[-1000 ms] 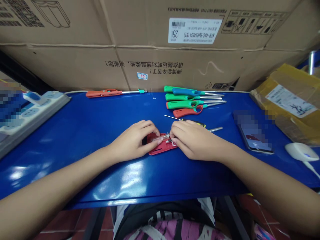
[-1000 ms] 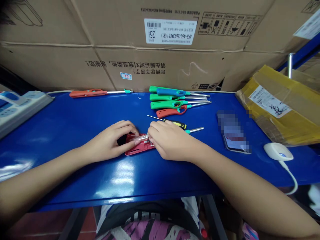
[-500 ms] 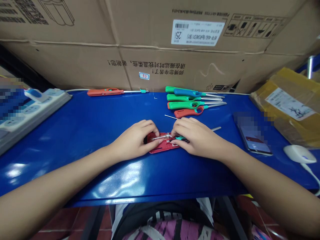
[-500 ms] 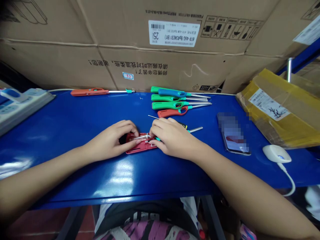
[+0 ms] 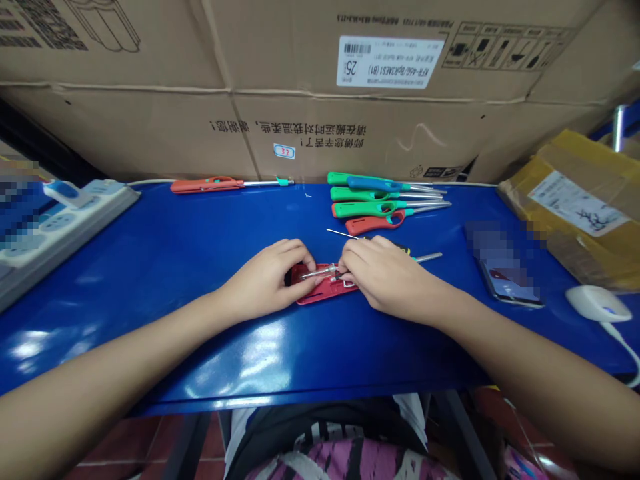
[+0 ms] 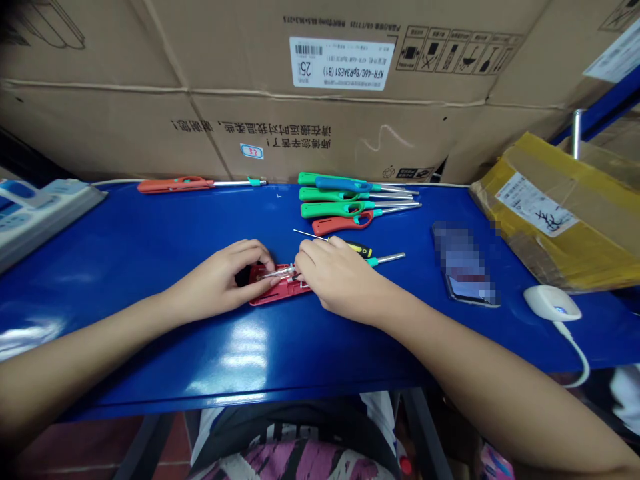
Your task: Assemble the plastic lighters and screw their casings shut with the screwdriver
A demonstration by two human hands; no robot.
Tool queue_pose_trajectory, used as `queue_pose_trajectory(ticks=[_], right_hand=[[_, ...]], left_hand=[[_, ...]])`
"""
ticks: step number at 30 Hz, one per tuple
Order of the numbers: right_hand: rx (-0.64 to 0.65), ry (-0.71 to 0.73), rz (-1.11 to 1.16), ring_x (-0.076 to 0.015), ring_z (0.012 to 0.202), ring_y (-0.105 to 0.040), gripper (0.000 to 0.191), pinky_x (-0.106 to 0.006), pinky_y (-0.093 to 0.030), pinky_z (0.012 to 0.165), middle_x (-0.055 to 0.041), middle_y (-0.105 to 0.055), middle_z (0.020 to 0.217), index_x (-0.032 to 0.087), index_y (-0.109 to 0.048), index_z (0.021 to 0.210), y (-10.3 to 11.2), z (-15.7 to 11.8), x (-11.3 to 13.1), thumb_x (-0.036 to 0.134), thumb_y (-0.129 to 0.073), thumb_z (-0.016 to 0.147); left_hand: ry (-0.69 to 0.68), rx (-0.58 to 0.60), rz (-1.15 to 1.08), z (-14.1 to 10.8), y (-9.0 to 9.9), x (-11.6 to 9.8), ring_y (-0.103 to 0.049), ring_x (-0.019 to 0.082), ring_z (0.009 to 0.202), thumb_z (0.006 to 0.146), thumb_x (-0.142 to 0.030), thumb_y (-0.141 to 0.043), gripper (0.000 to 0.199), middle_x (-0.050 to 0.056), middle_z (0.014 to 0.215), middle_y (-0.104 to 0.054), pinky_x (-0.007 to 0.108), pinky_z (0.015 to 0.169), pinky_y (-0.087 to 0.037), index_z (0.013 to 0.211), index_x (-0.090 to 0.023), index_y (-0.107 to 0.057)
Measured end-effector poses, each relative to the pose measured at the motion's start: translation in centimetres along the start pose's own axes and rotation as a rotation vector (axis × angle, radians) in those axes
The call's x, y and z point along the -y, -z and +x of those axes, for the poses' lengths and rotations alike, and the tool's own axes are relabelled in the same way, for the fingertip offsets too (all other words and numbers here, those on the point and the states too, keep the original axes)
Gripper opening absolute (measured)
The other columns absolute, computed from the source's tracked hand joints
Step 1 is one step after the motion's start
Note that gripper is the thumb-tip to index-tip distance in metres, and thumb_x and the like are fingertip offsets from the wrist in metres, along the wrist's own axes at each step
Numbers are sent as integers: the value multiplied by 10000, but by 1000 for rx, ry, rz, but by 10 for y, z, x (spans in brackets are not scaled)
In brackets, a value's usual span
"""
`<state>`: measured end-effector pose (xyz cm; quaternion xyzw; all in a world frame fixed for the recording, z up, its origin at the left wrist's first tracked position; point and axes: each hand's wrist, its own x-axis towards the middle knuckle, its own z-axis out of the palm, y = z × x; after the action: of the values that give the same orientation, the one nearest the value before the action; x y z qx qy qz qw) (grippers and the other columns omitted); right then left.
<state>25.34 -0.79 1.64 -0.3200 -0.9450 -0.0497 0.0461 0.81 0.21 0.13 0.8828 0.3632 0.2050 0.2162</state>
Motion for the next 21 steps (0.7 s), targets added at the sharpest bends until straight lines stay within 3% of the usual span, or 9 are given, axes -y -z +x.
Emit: queue_pose_trajectory(ticks=[4, 9, 13, 21], right_hand=[[-81, -3, 73, -246, 902, -539, 185, -360, -348, 788, -121, -637, 1028, 121, -620, 1008, 5, -1, -4, 63, -453, 954], [-63, 28, 198, -230, 904, -562, 194, -381, -360, 861, -80, -652, 958, 164, -629, 916, 15, -4, -7, 228, -471, 1008], [-96, -75, 282, -223, 953, -580, 153, -359, -368, 844, -76, -664, 1041, 172, -626, 999, 14, -4, -7, 300, -543, 988], [-105, -78, 350, -193, 888, -595, 151, -337, -348, 830, -46, -714, 928, 186, -681, 901, 5, -2, -9, 236, -567, 987]], left_hand=[[2, -6, -1, 0, 0, 0, -607, 215, 911, 961, -369, -590, 184, 54, 961, -642, 352, 830, -488, 932, -194, -636], [-4, -13, -8, -1, 1, -1, -607, 212, 909, 969, -385, -586, 201, 52, 964, -640, 348, 827, -488, 940, -193, -638], [-26, -31, -30, -2, 0, -1, -598, 207, 949, 976, -366, -583, 179, 55, 1008, -629, 341, 862, -482, 963, -193, -628], [-65, -130, -38, -3, 1, -2, -575, 200, 899, 989, -341, -584, 168, 56, 961, -658, 346, 835, -466, 964, -181, -626]])
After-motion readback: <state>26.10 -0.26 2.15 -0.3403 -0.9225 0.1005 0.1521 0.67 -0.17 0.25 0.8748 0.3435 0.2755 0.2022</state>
